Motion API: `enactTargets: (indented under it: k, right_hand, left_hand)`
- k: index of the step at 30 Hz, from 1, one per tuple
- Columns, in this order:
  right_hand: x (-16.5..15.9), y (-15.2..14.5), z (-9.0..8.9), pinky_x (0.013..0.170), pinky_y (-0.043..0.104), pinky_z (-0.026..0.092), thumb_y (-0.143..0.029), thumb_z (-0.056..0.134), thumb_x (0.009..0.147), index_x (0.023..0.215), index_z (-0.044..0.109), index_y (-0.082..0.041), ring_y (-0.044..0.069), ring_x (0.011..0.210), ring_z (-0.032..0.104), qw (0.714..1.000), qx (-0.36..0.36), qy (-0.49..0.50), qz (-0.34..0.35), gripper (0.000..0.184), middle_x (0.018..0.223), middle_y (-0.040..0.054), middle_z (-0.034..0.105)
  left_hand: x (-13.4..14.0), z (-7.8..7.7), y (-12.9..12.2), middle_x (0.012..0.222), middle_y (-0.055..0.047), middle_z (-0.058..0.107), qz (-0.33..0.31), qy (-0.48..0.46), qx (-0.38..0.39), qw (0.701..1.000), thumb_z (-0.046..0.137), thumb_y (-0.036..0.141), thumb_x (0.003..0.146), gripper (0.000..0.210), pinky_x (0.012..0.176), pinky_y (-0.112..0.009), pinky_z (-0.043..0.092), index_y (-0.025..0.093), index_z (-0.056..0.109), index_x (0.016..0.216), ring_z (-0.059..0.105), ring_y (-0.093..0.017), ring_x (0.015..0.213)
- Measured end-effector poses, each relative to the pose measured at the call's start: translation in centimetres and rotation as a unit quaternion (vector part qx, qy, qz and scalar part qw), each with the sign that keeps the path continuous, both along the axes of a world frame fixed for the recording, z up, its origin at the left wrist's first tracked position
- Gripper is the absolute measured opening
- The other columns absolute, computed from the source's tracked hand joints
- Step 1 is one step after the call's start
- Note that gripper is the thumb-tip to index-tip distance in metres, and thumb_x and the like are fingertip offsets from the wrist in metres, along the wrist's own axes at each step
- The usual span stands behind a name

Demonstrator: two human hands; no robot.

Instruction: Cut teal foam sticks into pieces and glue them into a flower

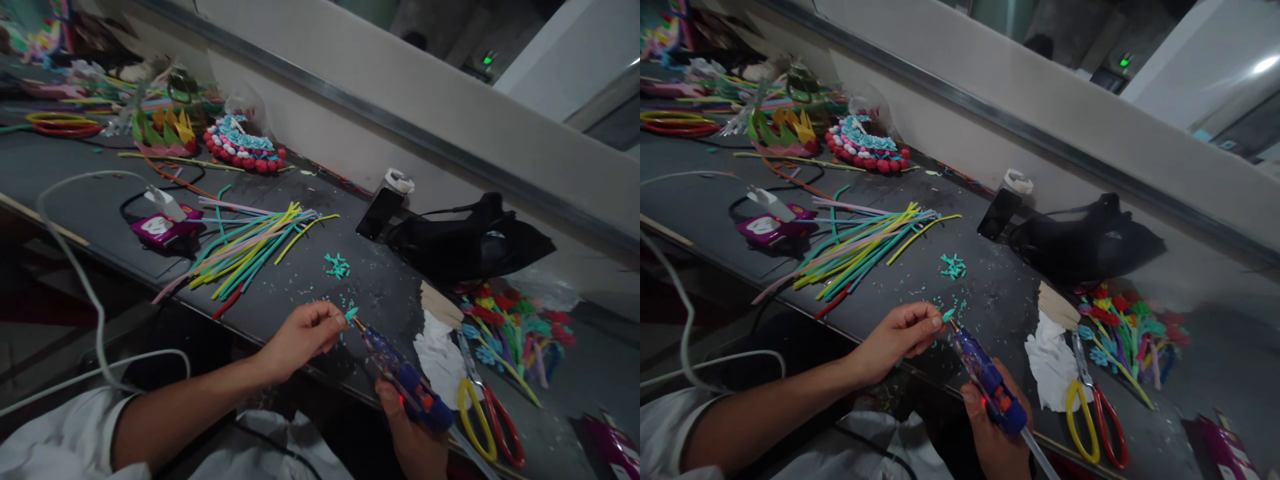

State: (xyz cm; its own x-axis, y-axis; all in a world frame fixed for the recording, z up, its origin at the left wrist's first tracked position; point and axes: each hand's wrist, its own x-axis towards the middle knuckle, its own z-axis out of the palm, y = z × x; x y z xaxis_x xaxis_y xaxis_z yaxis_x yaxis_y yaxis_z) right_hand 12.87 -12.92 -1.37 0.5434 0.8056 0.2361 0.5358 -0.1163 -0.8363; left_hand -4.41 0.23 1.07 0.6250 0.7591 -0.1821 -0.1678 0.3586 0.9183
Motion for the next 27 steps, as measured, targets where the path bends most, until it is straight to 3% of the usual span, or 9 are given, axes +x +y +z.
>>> enactTargets:
  k: [12,16,19,23,27]
  right_hand:
    - [-1.8,0.2,1.7,0.061,0.029,0.050,-0.063,0.058,0.081,0.078,0.065,-0.020,0.019,0.062,0.063,0.999,0.030,-0.002,-0.017,0.044,0.069,0.0036,0.069]
    - [-0.8,0.8,2.1,0.068,0.031,0.047,-0.062,0.055,0.083,0.084,0.064,-0.020,0.022,0.073,0.062,0.991,0.025,-0.129,-0.014,0.043,0.079,0.0062,0.067]
    - [0.8,1.2,1.8,0.073,0.034,0.046,-0.058,0.057,0.084,0.091,0.058,-0.019,0.023,0.079,0.060,0.966,0.023,-0.257,-0.002,0.039,0.086,0.0077,0.063]
    - [3.1,1.8,0.9,0.067,0.034,0.043,-0.067,0.053,0.082,0.094,0.053,-0.019,0.027,0.080,0.059,0.925,-0.057,-0.377,-0.012,0.050,0.084,0.0091,0.061]
    - [5.1,2.4,-0.4,0.062,0.034,0.041,-0.076,0.048,0.078,0.090,0.050,-0.020,0.029,0.077,0.058,0.895,-0.178,-0.406,-0.049,0.058,0.079,0.0088,0.059]
  left_hand:
    - [0.0,0.0,0.0,0.050,0.008,0.041,0.003,-0.008,-0.011,1.000,0.062,0.050,0.080,0.035,0.043,-0.019,0.017,0.015,0.057,0.078,0.027,-0.005,0.044]
    - [0.0,-0.2,0.1,0.051,0.008,0.042,-0.001,-0.009,-0.016,1.000,0.062,0.049,0.081,0.035,0.043,-0.019,0.018,0.015,0.057,0.078,0.029,-0.005,0.045]
    - [0.0,-0.1,0.1,0.050,0.008,0.040,0.002,-0.012,-0.018,1.000,0.062,0.048,0.082,0.034,0.044,-0.019,0.019,0.015,0.057,0.078,0.028,-0.005,0.045]
    - [-0.1,-0.2,0.3,0.049,0.009,0.039,0.012,-0.022,-0.017,1.000,0.060,0.045,0.085,0.030,0.043,-0.019,0.019,0.015,0.058,0.079,0.027,-0.005,0.044]
    - [-0.1,-0.2,0.4,0.047,0.009,0.037,0.017,-0.034,-0.021,0.999,0.059,0.041,0.086,0.027,0.042,-0.020,0.017,0.015,0.058,0.079,0.024,-0.005,0.043]
